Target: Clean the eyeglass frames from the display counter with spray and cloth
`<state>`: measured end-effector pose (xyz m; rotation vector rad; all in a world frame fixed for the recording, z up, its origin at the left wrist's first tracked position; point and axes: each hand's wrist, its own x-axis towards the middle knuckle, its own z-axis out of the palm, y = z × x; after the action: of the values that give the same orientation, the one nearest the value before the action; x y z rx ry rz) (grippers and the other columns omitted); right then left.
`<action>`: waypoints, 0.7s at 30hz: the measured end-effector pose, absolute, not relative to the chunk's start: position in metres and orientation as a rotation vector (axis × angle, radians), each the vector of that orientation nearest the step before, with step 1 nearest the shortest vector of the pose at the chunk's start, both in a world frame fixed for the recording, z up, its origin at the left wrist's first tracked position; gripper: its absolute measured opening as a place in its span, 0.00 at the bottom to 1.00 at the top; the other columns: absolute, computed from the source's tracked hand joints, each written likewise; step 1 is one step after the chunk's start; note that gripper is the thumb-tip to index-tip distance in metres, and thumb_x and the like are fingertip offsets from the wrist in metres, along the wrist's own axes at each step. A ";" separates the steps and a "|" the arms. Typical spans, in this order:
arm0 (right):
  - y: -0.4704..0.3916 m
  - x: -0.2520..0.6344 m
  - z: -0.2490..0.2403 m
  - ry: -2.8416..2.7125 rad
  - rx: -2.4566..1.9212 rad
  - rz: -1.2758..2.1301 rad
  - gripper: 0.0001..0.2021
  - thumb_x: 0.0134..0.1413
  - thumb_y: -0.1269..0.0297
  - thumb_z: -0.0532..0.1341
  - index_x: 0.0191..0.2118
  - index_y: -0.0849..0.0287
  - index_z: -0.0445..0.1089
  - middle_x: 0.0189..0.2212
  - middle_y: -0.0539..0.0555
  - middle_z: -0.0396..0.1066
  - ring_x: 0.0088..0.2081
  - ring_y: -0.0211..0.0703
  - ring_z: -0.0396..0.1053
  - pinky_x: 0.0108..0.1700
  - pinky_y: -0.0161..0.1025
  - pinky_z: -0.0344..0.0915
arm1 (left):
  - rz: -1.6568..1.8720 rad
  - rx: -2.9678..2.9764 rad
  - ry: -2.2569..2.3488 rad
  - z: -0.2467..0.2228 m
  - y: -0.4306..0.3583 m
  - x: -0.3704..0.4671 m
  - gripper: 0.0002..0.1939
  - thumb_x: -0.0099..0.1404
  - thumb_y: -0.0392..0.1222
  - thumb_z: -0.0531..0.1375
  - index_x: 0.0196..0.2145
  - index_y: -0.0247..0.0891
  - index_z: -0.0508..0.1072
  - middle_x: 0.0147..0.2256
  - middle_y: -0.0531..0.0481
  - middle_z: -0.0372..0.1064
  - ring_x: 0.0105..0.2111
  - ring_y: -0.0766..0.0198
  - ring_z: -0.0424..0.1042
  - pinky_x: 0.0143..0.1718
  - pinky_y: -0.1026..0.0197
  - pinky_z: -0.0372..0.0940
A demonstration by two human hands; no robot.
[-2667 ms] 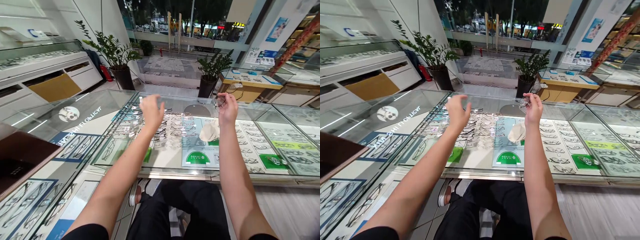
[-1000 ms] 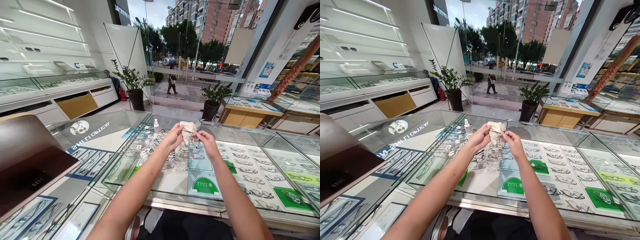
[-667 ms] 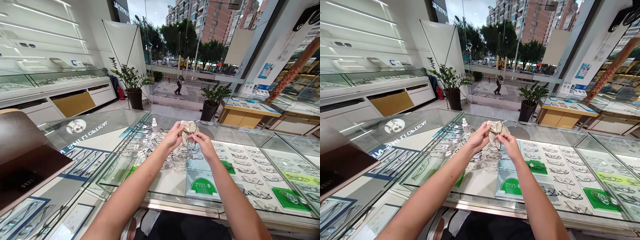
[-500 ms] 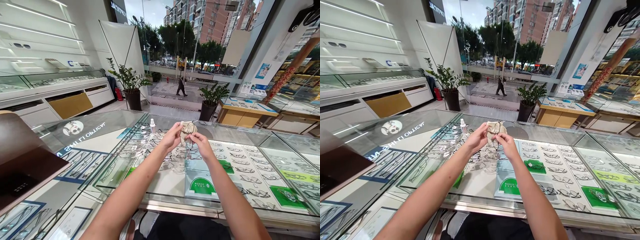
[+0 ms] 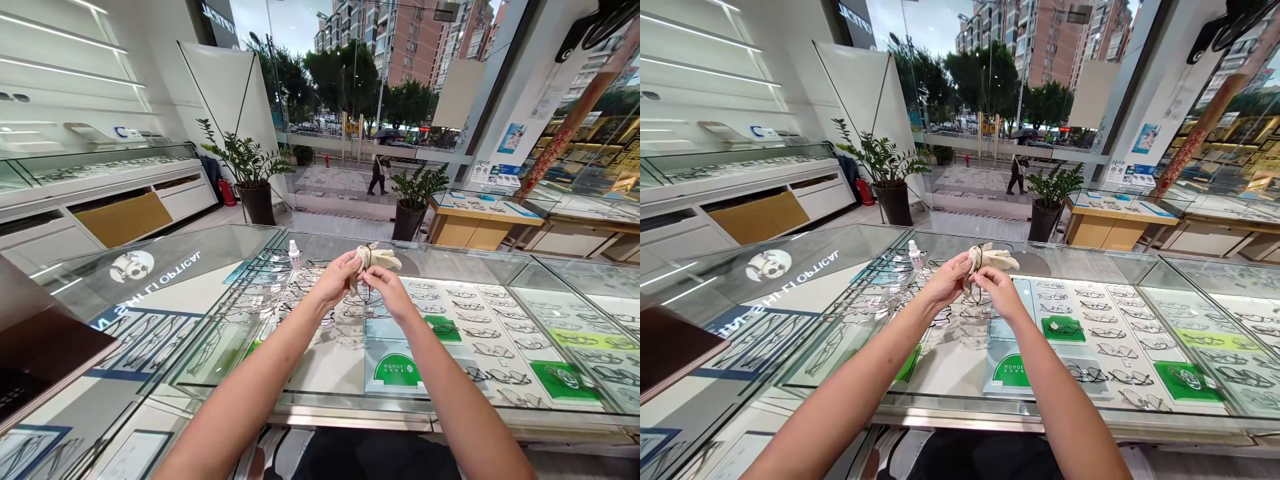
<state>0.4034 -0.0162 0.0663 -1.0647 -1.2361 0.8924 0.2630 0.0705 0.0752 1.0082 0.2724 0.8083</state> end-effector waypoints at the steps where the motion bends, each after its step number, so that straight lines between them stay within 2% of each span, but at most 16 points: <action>1: -0.017 0.403 0.067 -1.239 -1.067 0.899 0.17 0.56 0.44 0.69 0.33 0.54 0.79 0.33 0.52 0.75 0.37 0.43 0.65 0.42 0.41 0.61 | 0.792 1.027 0.264 0.075 0.070 0.263 0.32 0.54 0.54 0.79 0.47 0.32 0.75 0.25 0.55 0.69 0.23 0.72 0.66 0.26 0.69 0.62; 4: -0.018 0.402 0.071 -1.244 -1.056 0.931 0.17 0.54 0.44 0.70 0.32 0.54 0.78 0.33 0.52 0.75 0.38 0.44 0.66 0.43 0.42 0.62 | 0.748 1.075 0.281 0.074 0.070 0.263 0.28 0.55 0.58 0.78 0.40 0.32 0.75 0.22 0.56 0.65 0.22 0.73 0.62 0.25 0.70 0.59; 7: -0.018 0.402 0.071 -1.266 -1.035 0.959 0.17 0.54 0.44 0.70 0.32 0.54 0.77 0.33 0.51 0.76 0.39 0.45 0.67 0.46 0.42 0.63 | 0.704 1.085 0.295 0.072 0.072 0.260 0.26 0.57 0.57 0.77 0.37 0.33 0.74 0.23 0.55 0.65 0.23 0.72 0.62 0.26 0.70 0.59; 14: -0.016 0.402 0.061 -1.206 -0.963 1.083 0.15 0.58 0.47 0.68 0.35 0.54 0.78 0.38 0.52 0.80 0.42 0.45 0.68 0.45 0.41 0.60 | 0.713 1.023 0.208 0.079 0.072 0.254 0.21 0.56 0.44 0.78 0.42 0.31 0.77 0.27 0.52 0.70 0.23 0.72 0.64 0.28 0.68 0.64; 21: -0.016 0.400 0.059 -1.155 -0.946 1.081 0.13 0.56 0.49 0.70 0.34 0.55 0.78 0.37 0.53 0.79 0.41 0.44 0.68 0.45 0.41 0.60 | 0.737 1.101 0.272 0.087 0.065 0.252 0.20 0.57 0.47 0.78 0.39 0.33 0.78 0.24 0.55 0.67 0.21 0.73 0.62 0.26 0.69 0.62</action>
<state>0.3999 -0.0159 0.0593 -0.9457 -1.1552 1.0809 0.2524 0.0654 0.0873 1.1007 0.2715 0.7369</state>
